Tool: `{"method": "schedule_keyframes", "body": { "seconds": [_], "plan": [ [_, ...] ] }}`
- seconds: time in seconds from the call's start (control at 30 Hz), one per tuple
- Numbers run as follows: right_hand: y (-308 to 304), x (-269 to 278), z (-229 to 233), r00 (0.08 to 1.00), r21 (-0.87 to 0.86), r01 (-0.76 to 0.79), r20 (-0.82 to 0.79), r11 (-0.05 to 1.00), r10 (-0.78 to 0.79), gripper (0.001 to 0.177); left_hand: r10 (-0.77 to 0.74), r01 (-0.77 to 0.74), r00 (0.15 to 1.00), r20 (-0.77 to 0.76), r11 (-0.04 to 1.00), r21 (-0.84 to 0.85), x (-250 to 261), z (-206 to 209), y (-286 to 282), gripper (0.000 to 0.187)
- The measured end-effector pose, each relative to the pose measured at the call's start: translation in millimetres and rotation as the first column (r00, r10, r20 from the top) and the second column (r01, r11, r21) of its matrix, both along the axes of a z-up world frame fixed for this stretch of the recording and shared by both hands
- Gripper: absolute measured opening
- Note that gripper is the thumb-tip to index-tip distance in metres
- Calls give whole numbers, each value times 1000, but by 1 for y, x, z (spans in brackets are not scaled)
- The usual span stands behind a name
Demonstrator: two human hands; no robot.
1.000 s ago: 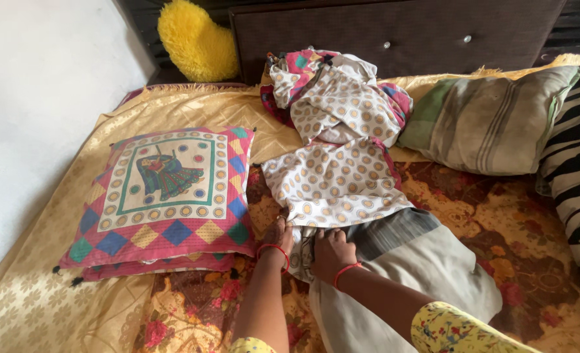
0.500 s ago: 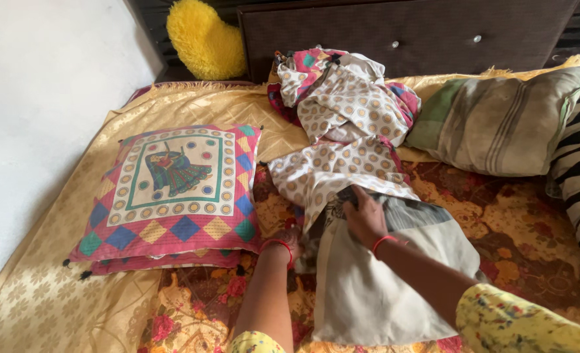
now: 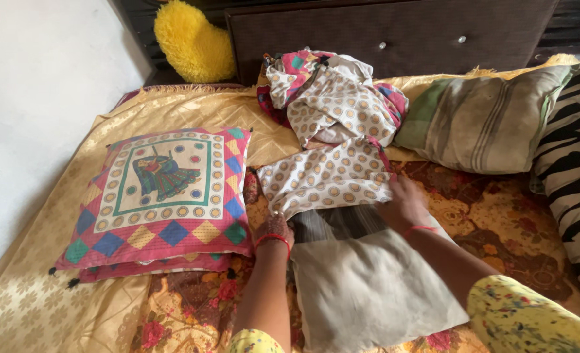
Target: The person stuffs a pillow insert into a patterned pillowcase. They align the corners of the insert with the case, push the fabric over the insert, and smooth the surface to ensure a neat fit.
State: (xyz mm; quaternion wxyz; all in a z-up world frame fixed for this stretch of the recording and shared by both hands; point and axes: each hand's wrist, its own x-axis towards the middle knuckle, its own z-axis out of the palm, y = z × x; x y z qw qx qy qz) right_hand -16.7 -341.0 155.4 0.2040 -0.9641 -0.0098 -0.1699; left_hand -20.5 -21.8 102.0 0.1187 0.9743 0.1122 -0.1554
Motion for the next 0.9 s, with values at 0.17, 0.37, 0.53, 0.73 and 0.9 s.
{"method": "schedule_keyframes", "body": {
  "seconds": [0.17,0.37,0.53,0.73,0.9],
  "plan": [
    [-79,7,-49,798,117,240,-589,964,-127,71,110,-108,993,37,992,-65,-3,14,-23,64],
    [-80,11,-22,626,500,280,-742,819,239,73,-19,40,969,245,996,-80,-8,52,-44,50],
    [-73,-3,7,625,830,437,-557,345,547,50,-227,324,910,346,912,-253,3,70,-90,39],
    [-88,14,-50,757,820,178,-468,544,457,28,-237,339,877,418,922,-188,24,60,-150,53],
    [-100,60,-152,866,787,100,-370,608,337,29,-243,339,865,439,928,-156,7,102,-181,88]
  ]
}}
